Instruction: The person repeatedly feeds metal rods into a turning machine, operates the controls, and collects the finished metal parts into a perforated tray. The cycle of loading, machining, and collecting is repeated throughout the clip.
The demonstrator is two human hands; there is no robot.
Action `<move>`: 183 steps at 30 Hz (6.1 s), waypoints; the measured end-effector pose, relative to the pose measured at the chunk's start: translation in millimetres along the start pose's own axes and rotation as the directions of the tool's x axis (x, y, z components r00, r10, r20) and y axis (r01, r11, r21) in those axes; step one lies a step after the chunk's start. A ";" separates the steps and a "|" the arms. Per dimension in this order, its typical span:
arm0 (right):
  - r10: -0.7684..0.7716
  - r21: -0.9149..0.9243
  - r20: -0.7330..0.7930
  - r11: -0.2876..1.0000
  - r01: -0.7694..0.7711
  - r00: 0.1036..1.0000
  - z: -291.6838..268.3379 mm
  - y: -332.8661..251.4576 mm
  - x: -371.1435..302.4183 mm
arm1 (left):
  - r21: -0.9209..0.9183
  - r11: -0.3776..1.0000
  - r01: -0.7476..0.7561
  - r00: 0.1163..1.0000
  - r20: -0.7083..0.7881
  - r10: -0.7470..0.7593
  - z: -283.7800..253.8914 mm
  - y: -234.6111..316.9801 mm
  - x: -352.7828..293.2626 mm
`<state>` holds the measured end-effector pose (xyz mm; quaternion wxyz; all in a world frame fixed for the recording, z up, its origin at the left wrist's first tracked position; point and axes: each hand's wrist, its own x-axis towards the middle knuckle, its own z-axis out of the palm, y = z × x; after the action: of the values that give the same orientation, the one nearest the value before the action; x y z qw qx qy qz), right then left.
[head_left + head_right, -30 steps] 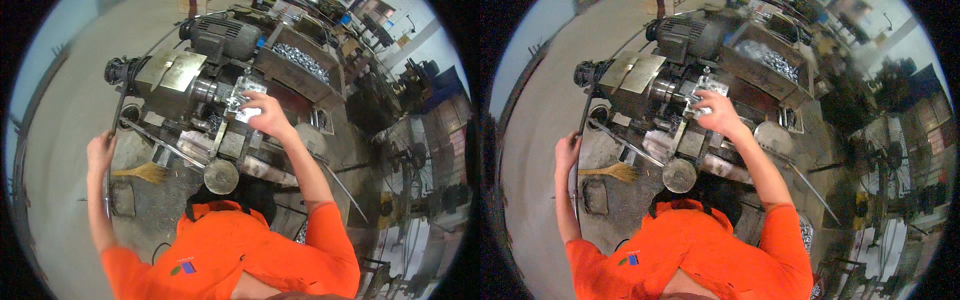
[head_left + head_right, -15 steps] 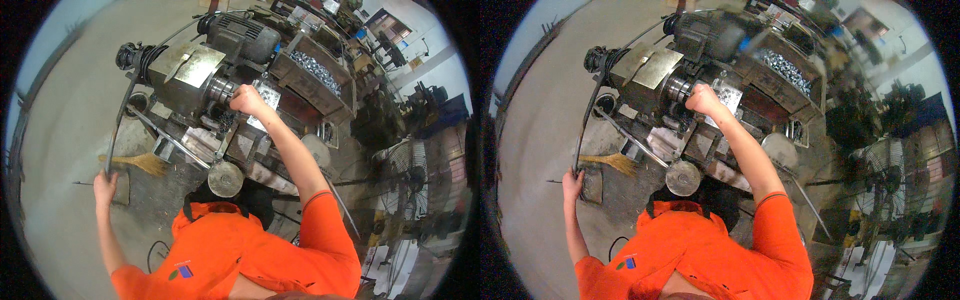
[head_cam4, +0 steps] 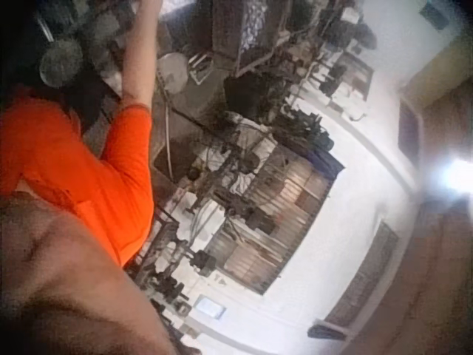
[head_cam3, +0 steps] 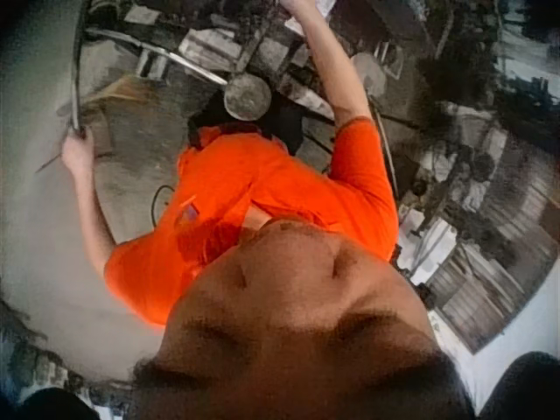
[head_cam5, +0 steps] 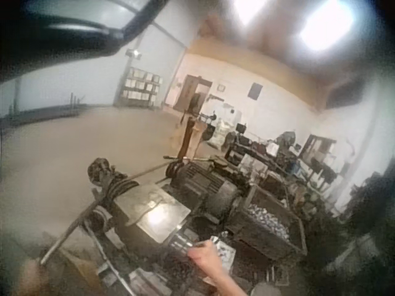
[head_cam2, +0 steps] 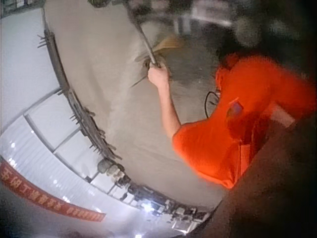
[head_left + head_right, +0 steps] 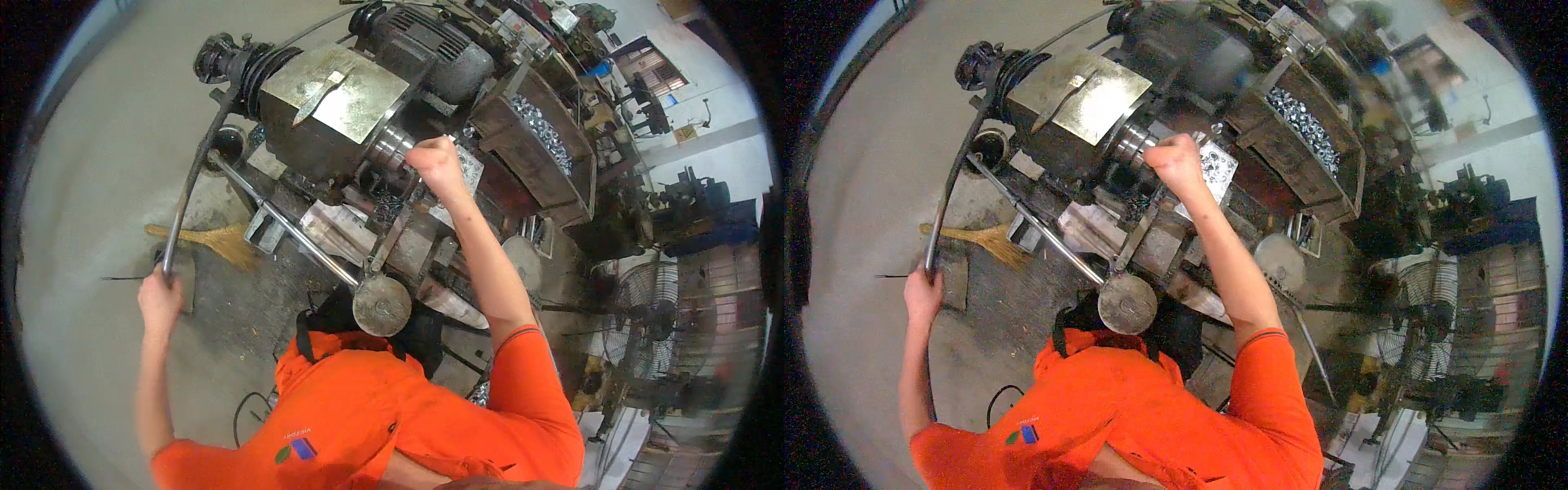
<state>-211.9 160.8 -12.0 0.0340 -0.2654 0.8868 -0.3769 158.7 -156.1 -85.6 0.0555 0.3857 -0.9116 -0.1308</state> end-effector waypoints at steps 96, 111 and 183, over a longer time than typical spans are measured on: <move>0.289 -0.314 -0.674 0.721 -0.618 0.680 -48.5 227.1 -452.8 | 0.091 0.857 -0.508 0.827 0.330 0.455 208.5 48.2 119.2; 0.239 -0.132 -0.543 0.923 -0.363 0.805 -91.7 142.7 -349.9 | 0.259 0.821 -0.509 0.814 0.456 0.360 226.6 69.3 98.1; 0.515 -0.068 -0.516 0.772 -0.632 0.684 -178.5 162.7 -398.7 | -0.498 0.654 -0.569 0.725 0.073 0.685 87.4 195.6 56.2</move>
<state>10.8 568.3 -52.0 -0.0967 0.1252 0.9443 -0.2887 -32.8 -48.6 -114.5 0.0662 0.0004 -0.9326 -0.3548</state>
